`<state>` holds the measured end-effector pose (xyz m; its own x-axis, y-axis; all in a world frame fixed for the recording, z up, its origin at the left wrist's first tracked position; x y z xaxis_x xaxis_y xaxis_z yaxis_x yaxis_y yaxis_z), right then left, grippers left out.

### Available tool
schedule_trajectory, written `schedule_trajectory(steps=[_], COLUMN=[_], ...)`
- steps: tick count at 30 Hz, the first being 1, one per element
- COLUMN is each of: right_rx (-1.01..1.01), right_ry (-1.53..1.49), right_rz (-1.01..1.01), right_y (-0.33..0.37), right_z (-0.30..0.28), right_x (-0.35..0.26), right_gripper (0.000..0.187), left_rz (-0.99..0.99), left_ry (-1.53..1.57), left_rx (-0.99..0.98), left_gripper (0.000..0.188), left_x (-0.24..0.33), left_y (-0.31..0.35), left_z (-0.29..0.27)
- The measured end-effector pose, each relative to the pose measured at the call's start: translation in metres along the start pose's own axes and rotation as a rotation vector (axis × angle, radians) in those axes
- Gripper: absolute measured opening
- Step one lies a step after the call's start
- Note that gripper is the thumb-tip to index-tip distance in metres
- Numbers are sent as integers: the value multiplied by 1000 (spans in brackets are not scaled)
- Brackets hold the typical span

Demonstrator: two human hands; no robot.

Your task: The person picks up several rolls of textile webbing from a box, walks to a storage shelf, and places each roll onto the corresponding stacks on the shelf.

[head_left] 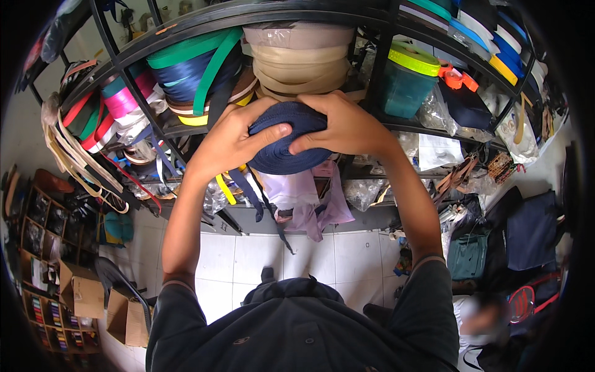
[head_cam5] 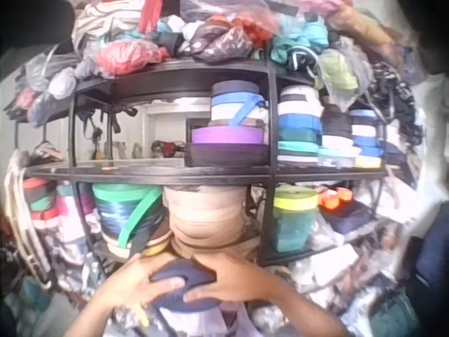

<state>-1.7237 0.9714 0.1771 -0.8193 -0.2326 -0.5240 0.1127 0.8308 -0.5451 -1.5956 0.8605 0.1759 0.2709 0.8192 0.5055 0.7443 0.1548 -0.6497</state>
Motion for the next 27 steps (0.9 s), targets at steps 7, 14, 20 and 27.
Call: schedule_trajectory(steps=[7, 14, 20, 27], right_rx=[665, 725, 233, 903], right_ry=[-363, -388, 79, -488], right_rz=[91, 123, 8, 114], right_y=[9, 9, -9, -2], right_z=[-15, -34, -68, -43], right_x=[1, 21, -10, -6], right_gripper=[39, 47, 43, 42], left_rz=[-147, -101, 87, -25], left_ry=[582, 525, 142, 578], left_rx=[678, 587, 203, 775], left_gripper=[40, 37, 37, 45], left_x=[-29, -11, 11, 11], left_y=[11, -23, -48, -37], left_z=[42, 30, 13, 46])
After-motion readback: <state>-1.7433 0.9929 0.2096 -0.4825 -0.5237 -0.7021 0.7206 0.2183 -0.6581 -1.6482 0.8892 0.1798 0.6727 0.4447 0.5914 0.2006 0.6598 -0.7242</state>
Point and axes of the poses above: each hand's wrist, its own y-axis away from the middle knuckle, its own z-axis out of the palm, x = y × z, the point moved 4 cm from there along -y, towards the middle knuckle, and after that the axes turned 10 degrees about x, right-handed, at the moved point
